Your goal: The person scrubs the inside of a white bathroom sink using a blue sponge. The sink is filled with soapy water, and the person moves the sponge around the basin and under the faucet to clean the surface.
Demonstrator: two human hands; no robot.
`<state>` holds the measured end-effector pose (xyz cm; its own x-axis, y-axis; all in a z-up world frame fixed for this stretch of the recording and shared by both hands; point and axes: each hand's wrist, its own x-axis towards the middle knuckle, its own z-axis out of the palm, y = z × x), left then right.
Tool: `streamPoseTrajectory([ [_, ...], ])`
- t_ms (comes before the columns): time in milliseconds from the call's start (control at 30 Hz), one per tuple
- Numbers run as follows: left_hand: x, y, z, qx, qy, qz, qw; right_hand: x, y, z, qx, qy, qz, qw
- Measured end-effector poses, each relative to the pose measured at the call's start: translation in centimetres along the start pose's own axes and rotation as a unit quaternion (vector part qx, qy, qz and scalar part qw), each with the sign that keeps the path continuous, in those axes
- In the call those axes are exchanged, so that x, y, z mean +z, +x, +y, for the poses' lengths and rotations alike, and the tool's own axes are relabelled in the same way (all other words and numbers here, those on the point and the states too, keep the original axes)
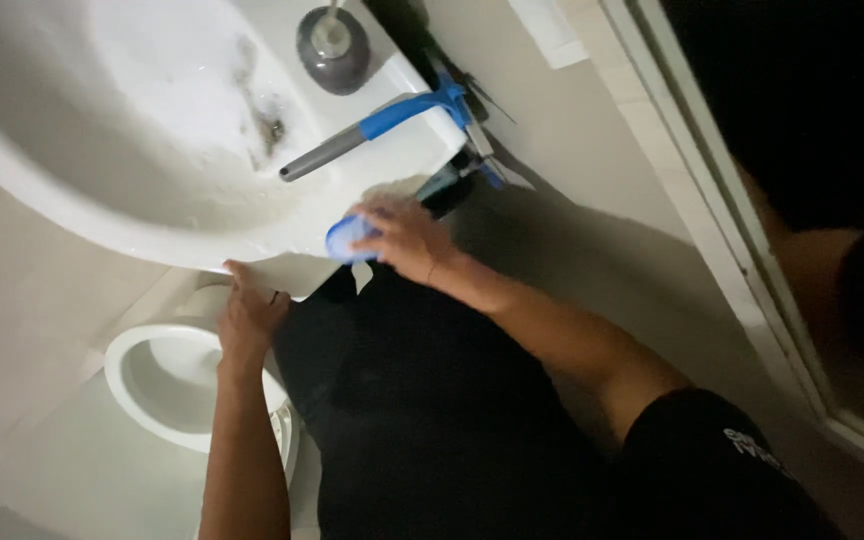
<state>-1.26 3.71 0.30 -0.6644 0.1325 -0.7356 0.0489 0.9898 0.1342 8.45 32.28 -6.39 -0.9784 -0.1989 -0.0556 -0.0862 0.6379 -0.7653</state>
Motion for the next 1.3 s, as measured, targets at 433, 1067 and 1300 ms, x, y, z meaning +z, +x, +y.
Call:
streamPoseTrajectory([
  [433,1.7,2.4,-3.1,0.001,-0.056,-0.022,0.998,-2.4,0.7,0.2,-0.105,-0.153,0.023,0.982],
  [1067,4.0,6.8,-4.1,0.019,-0.119,-0.005,0.993,-3.9,2.3,0.2,0.094,-0.204,-0.004,0.974],
  [1300,2.8,3.9,-3.3,0.045,-0.165,0.027,0.985,-4.6,2.8,-0.4,0.103,-0.238,0.033,0.965],
])
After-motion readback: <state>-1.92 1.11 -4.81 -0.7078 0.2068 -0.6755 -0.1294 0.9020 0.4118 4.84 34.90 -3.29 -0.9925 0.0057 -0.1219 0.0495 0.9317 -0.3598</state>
